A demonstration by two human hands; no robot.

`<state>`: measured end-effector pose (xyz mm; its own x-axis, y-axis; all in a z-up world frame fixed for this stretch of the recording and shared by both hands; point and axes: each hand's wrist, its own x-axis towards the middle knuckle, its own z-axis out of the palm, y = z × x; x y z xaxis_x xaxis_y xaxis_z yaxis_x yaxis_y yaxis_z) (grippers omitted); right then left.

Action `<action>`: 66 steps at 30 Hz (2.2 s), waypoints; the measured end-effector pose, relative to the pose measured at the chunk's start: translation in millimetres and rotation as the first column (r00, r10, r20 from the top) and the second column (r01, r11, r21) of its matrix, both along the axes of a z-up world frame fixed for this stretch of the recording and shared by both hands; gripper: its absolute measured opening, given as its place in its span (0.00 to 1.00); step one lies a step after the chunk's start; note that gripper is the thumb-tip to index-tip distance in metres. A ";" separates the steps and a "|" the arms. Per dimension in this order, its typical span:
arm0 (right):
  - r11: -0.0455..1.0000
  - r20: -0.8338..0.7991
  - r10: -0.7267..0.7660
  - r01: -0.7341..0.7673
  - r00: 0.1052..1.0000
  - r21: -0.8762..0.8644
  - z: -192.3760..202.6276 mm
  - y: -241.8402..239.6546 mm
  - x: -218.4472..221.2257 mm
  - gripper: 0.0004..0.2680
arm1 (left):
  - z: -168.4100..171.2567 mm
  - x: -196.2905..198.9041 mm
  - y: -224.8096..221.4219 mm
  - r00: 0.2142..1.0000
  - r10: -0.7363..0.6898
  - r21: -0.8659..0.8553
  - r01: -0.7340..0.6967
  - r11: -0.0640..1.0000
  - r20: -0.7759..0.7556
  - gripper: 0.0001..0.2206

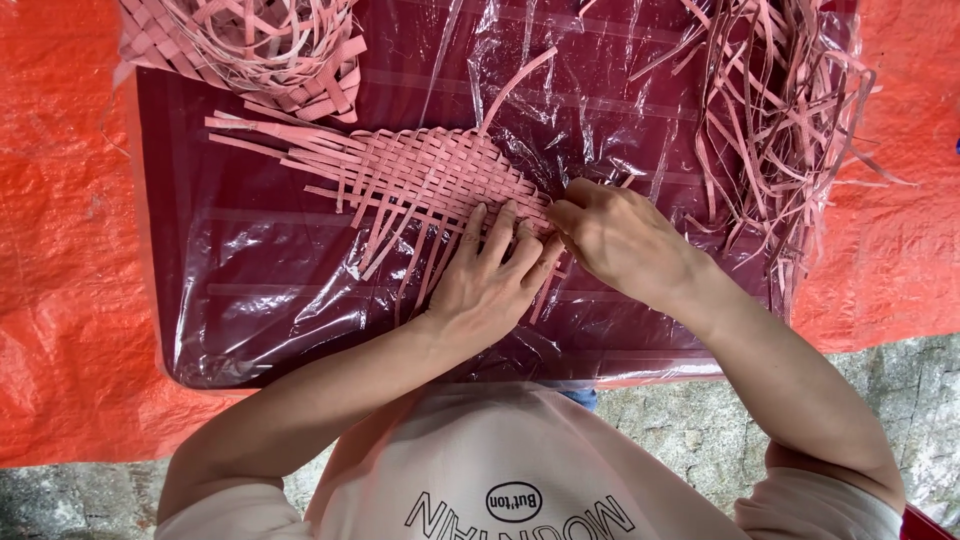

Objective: Weaving pink plastic strips together on a table to create a woven mat or basket component.

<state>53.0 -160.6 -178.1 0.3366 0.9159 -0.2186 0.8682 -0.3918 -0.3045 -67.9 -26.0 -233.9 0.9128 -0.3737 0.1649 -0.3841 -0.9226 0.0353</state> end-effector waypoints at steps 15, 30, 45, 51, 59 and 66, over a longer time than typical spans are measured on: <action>0.984 -0.101 -0.044 0.061 0.994 0.167 -4.1 3.2 4.7 0.05 | -1.6 0.6 0.2 0.999 -0.003 -0.072 0.000 0.997 -0.035 0.28; 0.957 -0.299 -0.132 0.200 0.945 0.209 -17.9 -9.6 8.8 0.01 | -7.4 0.9 -1.2 1.000 0.010 -0.122 -0.010 0.993 0.002 0.27; 0.978 -0.232 -0.046 0.091 0.972 0.190 14.0 -1.9 8.3 0.03 | -0.2 2.8 2.1 0.997 0.040 -0.287 -0.022 0.958 0.059 0.22; 0.977 -0.125 -0.062 0.086 0.990 0.194 0.7 -11.3 3.5 0.03 | -8.1 11.1 7.3 0.994 0.085 -0.368 -0.052 0.928 0.072 0.10; 0.987 0.036 0.008 -0.013 0.999 0.157 0.2 -13.2 1.4 0.05 | 20.7 22.0 18.4 1.000 0.027 -0.333 -0.021 0.943 0.013 0.08; 0.974 0.008 -0.026 0.024 1.000 0.227 -1.0 -14.8 -1.2 0.05 | 24.8 28.6 22.0 0.993 -0.009 -0.367 -0.034 0.930 -0.115 0.05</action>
